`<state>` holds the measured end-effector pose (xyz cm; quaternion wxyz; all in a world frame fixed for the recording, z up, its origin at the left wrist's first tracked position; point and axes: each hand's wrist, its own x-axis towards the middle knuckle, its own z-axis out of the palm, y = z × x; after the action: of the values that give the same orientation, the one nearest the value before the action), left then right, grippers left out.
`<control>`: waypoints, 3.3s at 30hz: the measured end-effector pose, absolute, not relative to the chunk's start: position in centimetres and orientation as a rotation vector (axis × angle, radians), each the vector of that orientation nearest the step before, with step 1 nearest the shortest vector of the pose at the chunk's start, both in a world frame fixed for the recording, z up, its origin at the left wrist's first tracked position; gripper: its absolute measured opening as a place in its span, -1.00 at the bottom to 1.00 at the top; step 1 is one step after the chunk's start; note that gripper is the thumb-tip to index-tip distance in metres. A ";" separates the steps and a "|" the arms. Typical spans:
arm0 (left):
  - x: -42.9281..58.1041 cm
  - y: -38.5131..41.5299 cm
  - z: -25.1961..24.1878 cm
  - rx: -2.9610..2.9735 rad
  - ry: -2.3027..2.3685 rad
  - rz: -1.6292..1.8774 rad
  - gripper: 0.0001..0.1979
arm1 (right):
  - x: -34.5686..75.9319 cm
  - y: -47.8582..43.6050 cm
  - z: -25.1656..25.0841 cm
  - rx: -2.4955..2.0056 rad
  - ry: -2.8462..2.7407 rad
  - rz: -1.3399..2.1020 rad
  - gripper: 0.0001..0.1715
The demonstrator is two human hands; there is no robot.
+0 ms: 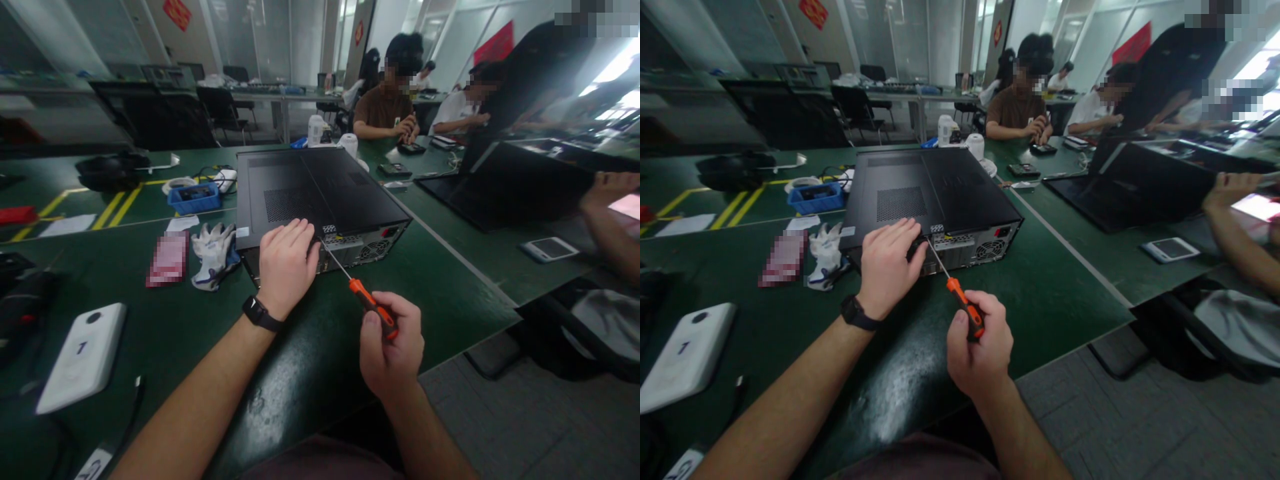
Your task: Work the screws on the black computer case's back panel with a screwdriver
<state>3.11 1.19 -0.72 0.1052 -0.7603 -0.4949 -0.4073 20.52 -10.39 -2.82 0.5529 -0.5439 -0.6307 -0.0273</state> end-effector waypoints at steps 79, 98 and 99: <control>3.1 1.2 -0.8 -2.230 -1.435 -1.207 -0.70 | 20.5 -10.3 -2.4 -1.241 -1.505 -0.067 -0.74; 3.0 1.2 -0.9 -2.244 -1.448 -1.223 -0.68 | 20.5 -10.6 -3.4 -1.306 -1.432 0.093 -0.72; 3.0 1.2 -0.9 -2.243 -1.445 -1.219 -0.68 | 20.6 -10.6 -3.4 -1.304 -1.435 0.108 -0.70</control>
<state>3.01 1.19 -0.87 0.1038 -0.7606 -0.4897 -0.4134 20.56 -10.60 -3.41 0.5646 -0.5542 -0.6099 0.0458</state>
